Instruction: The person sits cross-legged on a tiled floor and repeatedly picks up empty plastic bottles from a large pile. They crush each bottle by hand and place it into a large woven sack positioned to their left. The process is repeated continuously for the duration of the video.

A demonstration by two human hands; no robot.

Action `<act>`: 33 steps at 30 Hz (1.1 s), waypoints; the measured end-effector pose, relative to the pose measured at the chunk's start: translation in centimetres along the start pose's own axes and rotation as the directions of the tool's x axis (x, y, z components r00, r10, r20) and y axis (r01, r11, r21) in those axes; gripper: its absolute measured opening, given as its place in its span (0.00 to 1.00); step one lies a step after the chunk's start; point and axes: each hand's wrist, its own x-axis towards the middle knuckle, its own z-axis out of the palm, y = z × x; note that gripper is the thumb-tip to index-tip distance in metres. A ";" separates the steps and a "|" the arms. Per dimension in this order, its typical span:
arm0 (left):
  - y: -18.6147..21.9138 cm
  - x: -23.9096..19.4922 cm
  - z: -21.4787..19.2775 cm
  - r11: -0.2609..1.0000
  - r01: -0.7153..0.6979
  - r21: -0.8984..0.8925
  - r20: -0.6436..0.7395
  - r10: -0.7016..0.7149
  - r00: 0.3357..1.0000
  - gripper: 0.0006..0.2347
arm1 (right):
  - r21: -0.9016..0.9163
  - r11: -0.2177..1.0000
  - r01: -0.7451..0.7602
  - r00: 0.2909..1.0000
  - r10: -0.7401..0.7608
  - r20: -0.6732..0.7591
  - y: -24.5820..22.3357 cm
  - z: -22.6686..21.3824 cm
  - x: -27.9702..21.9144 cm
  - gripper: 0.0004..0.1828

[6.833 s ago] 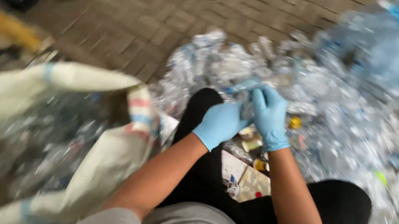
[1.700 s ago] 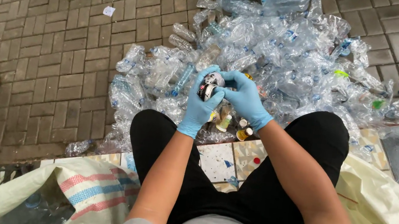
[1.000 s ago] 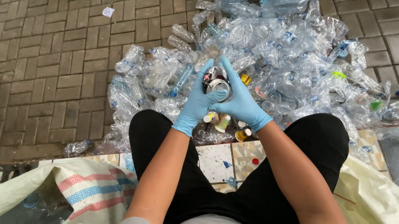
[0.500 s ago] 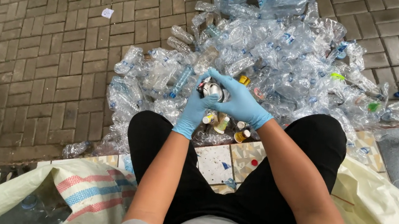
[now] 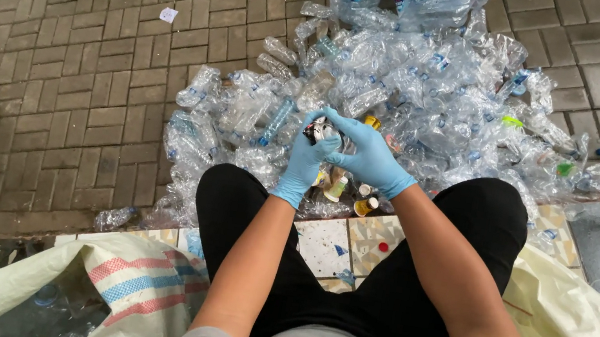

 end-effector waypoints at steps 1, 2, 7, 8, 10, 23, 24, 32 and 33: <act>0.4 -0.2 0.5 1.000 0.001 0.002 -0.008 -0.001 1.000 0.29 | -0.023 0.999 0.022 1.000 -0.022 -0.008 0.0 0.0 0.0 0.46; 0.8 -0.6 0.9 1.000 0.006 0.004 -0.019 -0.006 1.000 0.29 | -0.044 0.998 0.040 0.999 -0.041 -0.015 0.0 0.0 -0.1 0.47; 2.2 -1.0 1.4 0.999 -0.003 0.039 -0.051 0.005 0.999 0.29 | -0.060 0.997 0.054 0.997 -0.057 -0.053 0.3 0.7 0.1 0.50; 2.2 -1.1 1.4 0.998 0.001 0.058 -0.063 0.002 0.998 0.29 | -0.067 0.996 0.056 0.996 -0.060 -0.060 0.3 0.7 0.3 0.51; 4.0 -1.6 2.0 0.998 0.000 0.061 -0.069 0.004 0.998 0.31 | -0.065 0.996 0.064 0.996 -0.068 -0.058 0.6 0.8 0.4 0.52; 17.5 -10.2 -1.1 0.799 -0.285 0.529 0.019 0.325 0.946 0.47 | 0.207 0.929 0.306 0.925 -0.342 0.167 -8.9 6.1 4.1 0.57; 18.7 -11.3 -1.7 0.787 -0.282 0.549 -0.041 0.363 0.931 0.47 | 0.253 0.911 0.325 0.900 -0.380 0.212 -9.9 7.1 4.8 0.57; 27.0 -24.8 -5.5 0.273 -0.057 0.960 -0.146 0.665 0.733 0.49 | 0.496 0.732 0.467 0.616 -0.672 0.412 -21.0 16.2 6.5 0.57; 27.9 -27.0 -5.4 0.279 -0.014 0.960 -0.189 0.686 0.702 0.49 | 0.534 0.711 0.457 0.575 -0.695 0.432 -22.6 17.0 6.1 0.57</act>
